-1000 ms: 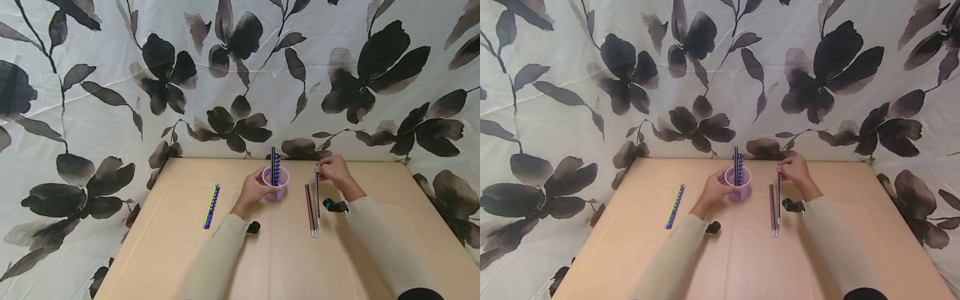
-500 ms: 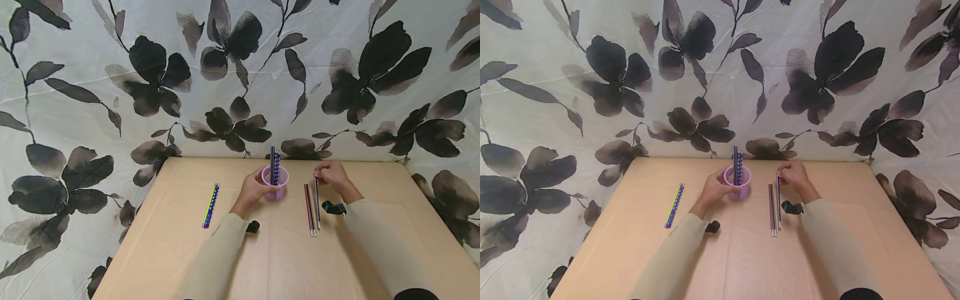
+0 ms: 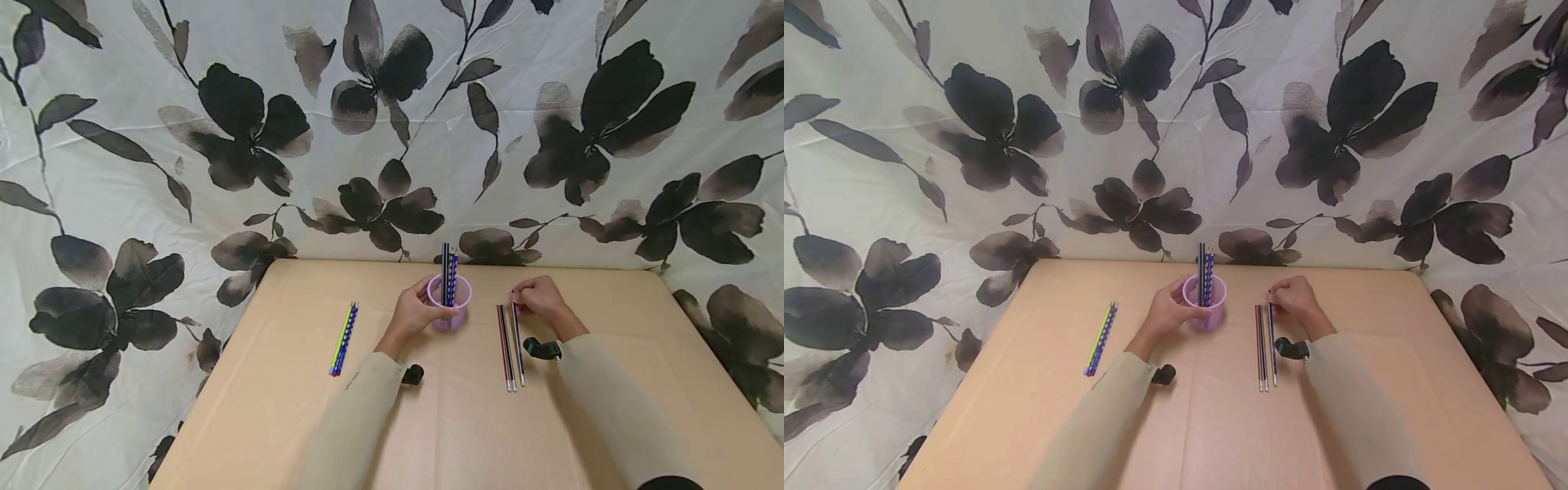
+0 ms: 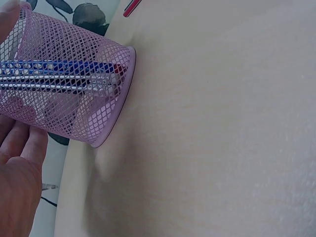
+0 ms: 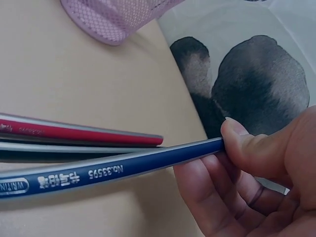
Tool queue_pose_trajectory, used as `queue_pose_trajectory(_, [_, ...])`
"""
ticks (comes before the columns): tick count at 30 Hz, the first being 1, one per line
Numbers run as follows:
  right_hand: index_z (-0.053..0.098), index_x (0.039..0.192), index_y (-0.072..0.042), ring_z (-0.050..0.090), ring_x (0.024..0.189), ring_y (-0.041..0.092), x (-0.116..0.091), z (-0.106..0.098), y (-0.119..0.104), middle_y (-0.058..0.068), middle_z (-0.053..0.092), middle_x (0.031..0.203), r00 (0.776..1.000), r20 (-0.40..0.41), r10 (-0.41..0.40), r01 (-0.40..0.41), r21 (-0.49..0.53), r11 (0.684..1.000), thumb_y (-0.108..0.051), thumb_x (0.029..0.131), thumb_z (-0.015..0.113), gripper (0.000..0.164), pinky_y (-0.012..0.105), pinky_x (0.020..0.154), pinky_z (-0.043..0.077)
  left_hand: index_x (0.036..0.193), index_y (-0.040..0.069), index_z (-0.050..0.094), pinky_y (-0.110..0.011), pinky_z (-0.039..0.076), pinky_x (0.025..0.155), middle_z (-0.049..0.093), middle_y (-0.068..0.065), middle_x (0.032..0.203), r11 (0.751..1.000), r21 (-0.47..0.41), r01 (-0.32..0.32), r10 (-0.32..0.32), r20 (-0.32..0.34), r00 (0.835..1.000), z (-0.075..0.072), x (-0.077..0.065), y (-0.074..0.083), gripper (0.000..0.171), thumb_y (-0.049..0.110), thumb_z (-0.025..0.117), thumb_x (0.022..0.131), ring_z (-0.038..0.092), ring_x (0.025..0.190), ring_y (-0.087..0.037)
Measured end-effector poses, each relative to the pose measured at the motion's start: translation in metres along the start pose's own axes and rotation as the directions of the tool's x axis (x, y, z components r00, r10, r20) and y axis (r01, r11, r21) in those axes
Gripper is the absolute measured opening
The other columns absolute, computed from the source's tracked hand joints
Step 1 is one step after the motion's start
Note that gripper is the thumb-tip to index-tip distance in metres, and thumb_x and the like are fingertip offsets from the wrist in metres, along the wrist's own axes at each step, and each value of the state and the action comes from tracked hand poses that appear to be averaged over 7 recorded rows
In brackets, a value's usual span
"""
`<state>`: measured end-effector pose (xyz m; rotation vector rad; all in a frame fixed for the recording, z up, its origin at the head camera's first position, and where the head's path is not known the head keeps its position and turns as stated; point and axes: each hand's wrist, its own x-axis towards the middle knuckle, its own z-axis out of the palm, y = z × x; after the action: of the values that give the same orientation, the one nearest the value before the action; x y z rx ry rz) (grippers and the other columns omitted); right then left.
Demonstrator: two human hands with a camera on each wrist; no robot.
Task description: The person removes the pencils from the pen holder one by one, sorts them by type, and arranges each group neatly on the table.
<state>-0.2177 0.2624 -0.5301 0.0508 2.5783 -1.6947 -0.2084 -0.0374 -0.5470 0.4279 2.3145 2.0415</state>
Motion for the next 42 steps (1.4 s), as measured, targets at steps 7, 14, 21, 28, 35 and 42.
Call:
queue_pose_trajectory(7, [0.062, 0.121, 0.020, 0.063, 0.062, 0.008, 0.001, 0.003, 0.008, -0.002, 0.067, 0.075, 1.000, 0.002, 0.031, -0.031, 0.039, 0.999, -0.003, 0.100, 0.065, 0.032, 0.024, 0.060, 0.062, 0.148, 0.021, 0.059, -0.031, 0.053, 0.112, 0.068, -0.001, 0.143, 1.000, -0.007, -0.003, 0.003, 0.000, 1.000, 0.001, 0.000, 0.000, 0.088, 0.016, 0.098, 0.070, 0.065, 0.131, -0.017])
queue_pose_trajectory(14, [0.062, 0.122, 0.020, 0.063, 0.060, 0.006, 0.005, 0.008, 0.016, -0.005, 0.066, 0.070, 0.997, 0.016, 0.070, -0.071, 0.079, 0.994, -0.003, 0.099, 0.066, 0.033, 0.025, 0.059, 0.063, 0.149, 0.018, 0.057, -0.031, 0.052, 0.113, 0.067, -0.001, 0.145, 1.000, -0.029, 0.012, -0.012, -0.001, 1.000, 0.000, -0.001, -0.001, 0.090, 0.012, 0.098, 0.069, 0.064, 0.133, -0.017])
queue_pose_trajectory(21, [0.063, 0.122, 0.020, 0.063, 0.059, 0.006, 0.008, 0.010, 0.021, -0.004, 0.065, 0.071, 0.996, 0.012, 0.088, -0.089, 0.071, 0.993, -0.004, 0.099, 0.067, 0.033, 0.024, 0.057, 0.062, 0.150, 0.017, 0.056, -0.031, 0.051, 0.114, 0.066, -0.002, 0.146, 1.000, -0.022, 0.010, -0.010, -0.002, 1.000, 0.001, 0.000, 0.000, 0.090, 0.012, 0.098, 0.070, 0.064, 0.133, -0.017])
queue_pose_trajectory(28, [0.067, 0.117, 0.017, 0.063, 0.060, 0.008, 0.006, 0.013, 0.022, 0.000, 0.067, 0.074, 0.995, -0.005, 0.096, -0.095, 0.014, 0.995, -0.006, 0.098, 0.069, 0.030, 0.024, 0.058, 0.062, 0.152, 0.016, 0.054, -0.031, 0.052, 0.112, 0.066, -0.002, 0.146, 0.999, -0.022, 0.028, -0.028, -0.002, 1.000, 0.001, 0.000, 0.000, 0.092, 0.011, 0.097, 0.070, 0.064, 0.133, -0.017])
queue_pose_trajectory(35, [0.069, 0.115, 0.015, 0.064, 0.059, 0.008, 0.007, 0.014, 0.024, 0.003, 0.067, 0.077, 0.997, -0.016, 0.076, -0.076, -0.018, 0.997, -0.007, 0.097, 0.071, 0.029, 0.024, 0.057, 0.062, 0.148, 0.018, 0.059, -0.033, 0.052, 0.114, 0.068, -0.005, 0.143, 1.000, -0.027, -0.001, 0.001, 0.002, 1.000, 0.001, 0.001, 0.000, 0.087, 0.010, 0.097, 0.070, 0.065, 0.132, -0.019])
queue_pose_trajectory(42, [0.071, 0.114, 0.012, 0.067, 0.060, 0.010, 0.007, 0.015, 0.023, 0.006, 0.071, 0.081, 0.997, -0.036, 0.066, -0.068, -0.067, 0.995, -0.011, 0.098, 0.071, 0.028, 0.025, 0.058, 0.063, 0.146, 0.015, 0.060, -0.038, 0.051, 0.115, 0.067, -0.010, 0.143, 0.999, -0.043, -0.027, 0.028, 0.003, 1.000, 0.003, 0.002, 0.000, 0.082, 0.006, 0.095, 0.072, 0.064, 0.132, -0.026])
